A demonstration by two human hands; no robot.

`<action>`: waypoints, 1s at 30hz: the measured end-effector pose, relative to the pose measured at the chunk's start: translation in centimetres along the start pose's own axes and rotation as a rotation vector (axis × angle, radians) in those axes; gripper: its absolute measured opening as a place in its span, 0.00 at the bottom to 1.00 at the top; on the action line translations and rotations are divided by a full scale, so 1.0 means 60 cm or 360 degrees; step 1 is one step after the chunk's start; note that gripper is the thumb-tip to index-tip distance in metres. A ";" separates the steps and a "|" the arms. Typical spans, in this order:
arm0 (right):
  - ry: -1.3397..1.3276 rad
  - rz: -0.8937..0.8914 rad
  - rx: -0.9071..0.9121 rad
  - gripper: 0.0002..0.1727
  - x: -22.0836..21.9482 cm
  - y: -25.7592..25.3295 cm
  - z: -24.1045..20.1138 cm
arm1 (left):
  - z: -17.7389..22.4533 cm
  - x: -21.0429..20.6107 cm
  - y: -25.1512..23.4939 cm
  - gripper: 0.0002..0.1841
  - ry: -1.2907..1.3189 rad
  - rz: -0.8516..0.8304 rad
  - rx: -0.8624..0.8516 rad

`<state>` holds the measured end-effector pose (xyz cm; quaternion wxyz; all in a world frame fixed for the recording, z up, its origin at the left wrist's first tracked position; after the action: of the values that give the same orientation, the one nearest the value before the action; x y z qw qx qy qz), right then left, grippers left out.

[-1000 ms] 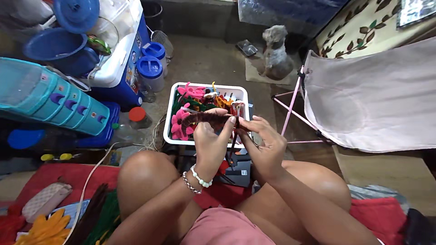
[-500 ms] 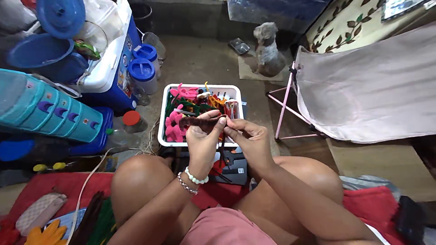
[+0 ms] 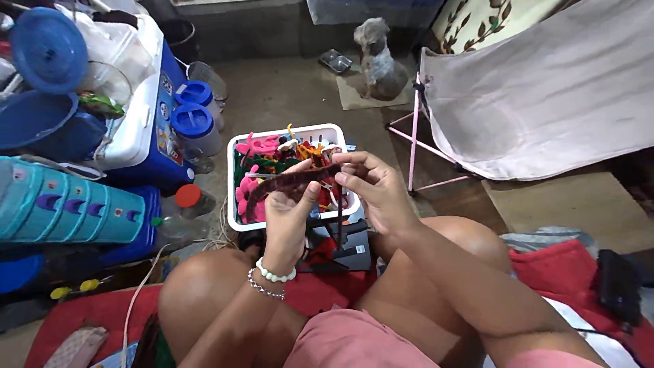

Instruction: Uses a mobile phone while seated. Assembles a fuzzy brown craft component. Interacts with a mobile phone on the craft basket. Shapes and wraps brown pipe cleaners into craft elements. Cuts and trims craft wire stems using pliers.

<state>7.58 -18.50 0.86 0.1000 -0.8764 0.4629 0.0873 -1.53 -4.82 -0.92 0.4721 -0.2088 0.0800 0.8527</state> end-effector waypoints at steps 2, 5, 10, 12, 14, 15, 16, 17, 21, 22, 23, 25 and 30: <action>-0.0013 -0.0073 0.0026 0.15 0.001 0.000 0.002 | 0.001 0.001 -0.001 0.18 0.0013 0.0014 -0.0034; 0.0022 -0.0110 0.0073 0.10 0.002 0.001 0.004 | 0.001 0.001 0.000 0.14 0.0038 0.0020 -0.0036; 0.0103 -0.0047 0.0088 0.05 0.002 0.004 0.004 | -0.004 -0.005 0.004 0.10 0.0086 0.0128 0.0035; 0.0093 -0.0057 0.0035 0.05 0.001 0.004 0.005 | -0.005 -0.008 0.005 0.09 0.0111 0.0156 0.0072; 0.0107 -0.0059 0.0001 0.04 0.000 0.004 0.005 | -0.004 -0.010 0.007 0.07 0.0088 0.0160 0.0079; 0.0121 -0.0058 0.0001 0.04 0.001 0.003 0.005 | -0.004 -0.010 0.007 0.07 0.0063 0.0148 0.0064; 0.0136 -0.0058 0.0004 0.04 0.001 0.002 0.005 | -0.004 -0.010 0.008 0.07 0.0036 0.0127 0.0046; 0.0149 -0.0055 0.0010 0.04 0.001 0.002 0.005 | -0.004 -0.010 0.008 0.08 0.0016 0.0113 0.0025; 0.0193 -0.0028 0.0016 0.04 -0.005 0.005 0.006 | -0.007 -0.011 0.011 0.07 -0.0004 0.0125 -0.0006; 0.0184 -0.0031 0.0012 0.04 -0.005 0.005 0.008 | -0.008 -0.011 0.011 0.07 -0.0013 0.0129 -0.0005; 0.0165 -0.0030 0.0002 0.04 -0.004 0.005 0.009 | -0.009 -0.010 0.012 0.07 -0.0017 0.0128 0.0002; 0.0133 -0.0021 -0.0043 0.04 -0.003 0.005 0.013 | -0.010 -0.007 0.011 0.08 -0.0014 0.0123 0.0057; 0.0064 -0.0060 -0.0174 0.03 0.000 0.001 0.017 | -0.012 -0.005 0.009 0.08 -0.0045 0.0099 0.0121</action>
<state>7.47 -18.29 -0.15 0.0442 -0.8908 0.4427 0.0928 -1.63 -5.57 -1.48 0.4539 -0.1762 0.1122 0.8662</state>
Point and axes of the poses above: each hand's wrist, its own y-axis away from the middle knuckle, its own x-axis out of the back of the hand, z = x × y, the point moved 2 cm from there along -y, towards the middle knuckle, and after that the axes turned 1 degree about -y, right-handed, at the moved point
